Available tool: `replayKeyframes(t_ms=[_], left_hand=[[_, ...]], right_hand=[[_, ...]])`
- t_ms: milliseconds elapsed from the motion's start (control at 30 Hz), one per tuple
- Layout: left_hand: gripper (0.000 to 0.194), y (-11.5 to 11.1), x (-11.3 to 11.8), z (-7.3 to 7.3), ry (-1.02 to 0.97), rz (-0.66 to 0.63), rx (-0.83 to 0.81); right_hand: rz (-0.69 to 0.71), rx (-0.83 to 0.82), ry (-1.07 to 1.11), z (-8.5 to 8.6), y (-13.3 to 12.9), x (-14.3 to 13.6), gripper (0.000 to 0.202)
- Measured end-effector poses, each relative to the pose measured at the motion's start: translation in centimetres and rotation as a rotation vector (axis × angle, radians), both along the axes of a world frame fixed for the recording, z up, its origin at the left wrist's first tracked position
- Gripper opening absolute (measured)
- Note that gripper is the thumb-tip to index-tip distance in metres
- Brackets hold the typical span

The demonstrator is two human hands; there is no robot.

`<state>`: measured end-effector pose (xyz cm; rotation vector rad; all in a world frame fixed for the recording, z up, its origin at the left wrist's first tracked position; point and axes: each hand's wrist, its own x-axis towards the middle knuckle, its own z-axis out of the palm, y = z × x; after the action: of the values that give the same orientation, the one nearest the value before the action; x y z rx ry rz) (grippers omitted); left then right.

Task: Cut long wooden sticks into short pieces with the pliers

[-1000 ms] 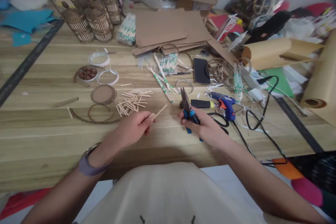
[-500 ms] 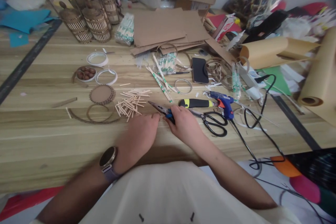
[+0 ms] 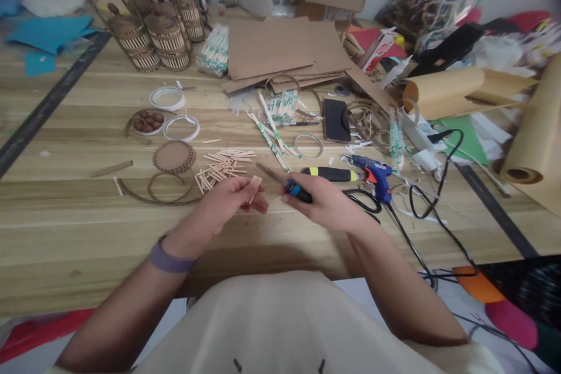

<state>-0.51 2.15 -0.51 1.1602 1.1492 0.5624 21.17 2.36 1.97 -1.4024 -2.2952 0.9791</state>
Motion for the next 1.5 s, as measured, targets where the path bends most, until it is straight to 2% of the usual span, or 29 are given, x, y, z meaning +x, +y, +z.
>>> replayKeyframes(t_ms=[67,133,300,400,533,633,733,833,967,1033,1100,1167,1333,1433,1500], left_hand=[[0.030,-0.2,0.8,-0.2,-0.043,-0.038,-0.054],[0.022,-0.5,1.5,-0.2,-0.045,-0.045,-0.089],[0.022,-1.0,1.9,-0.4,-0.092,-0.058,-0.128],[0.023,-1.3,1.7,-1.0,-0.154,-0.024,-0.151],[0.020,-1.4,1.8,-1.6,-0.252,0.043,-0.230],[0.021,-1.4,1.9,-1.3,-0.345,0.080,-0.298],[0.020,-1.4,2.1,-1.0,-0.376,0.106,-0.342],[0.015,-1.4,2.2,-0.9,-0.331,0.127,-0.353],[0.013,-1.5,2.3,-1.3,-0.351,0.122,-0.350],[0.018,-1.5,1.9,-1.4,-0.345,0.104,-0.312],[0.026,-1.4,1.2,-1.3,-0.253,0.074,-0.221],[0.030,-1.1,0.0,-0.9,-0.075,0.066,-0.077],[0.033,-0.5,-2.9,0.6,0.573,0.082,0.347],[0.034,-0.4,-3.5,1.3,0.986,0.057,0.490],[0.034,-0.4,-3.5,1.2,1.150,0.033,0.551]], right_hand=[[0.101,-0.009,-0.013,0.5,-0.3,-0.5,0.006],[0.107,0.009,-0.065,0.6,-0.5,-1.2,0.010],[-0.113,0.054,-0.145,-0.2,-0.3,-1.9,0.009],[-0.211,0.055,-0.065,-0.8,-0.5,-1.9,0.017],[-0.210,-0.009,0.141,-1.3,-1.2,-1.8,0.026],[-0.178,-0.071,0.214,-1.6,-1.8,-1.9,0.034],[-0.203,-0.044,0.210,-2.1,-2.1,-2.2,0.043],[-0.246,-0.016,0.233,-2.7,-2.4,-2.5,0.044],[-0.237,-0.119,0.342,-3.1,-2.5,-2.6,0.043],[-0.219,-0.131,0.323,-2.9,-2.3,-2.4,0.040],[-0.238,-0.083,0.212,-2.6,-1.6,-2.1,0.031],[-0.292,-0.003,0.022,-2.2,-0.5,-1.8,0.021],[-0.366,0.179,-0.510,-1.5,2.9,-1.9,0.020],[-0.341,0.212,-0.650,-1.5,4.7,-2.9,0.024],[-0.318,0.215,-0.681,-1.7,5.6,-3.6,0.026]])
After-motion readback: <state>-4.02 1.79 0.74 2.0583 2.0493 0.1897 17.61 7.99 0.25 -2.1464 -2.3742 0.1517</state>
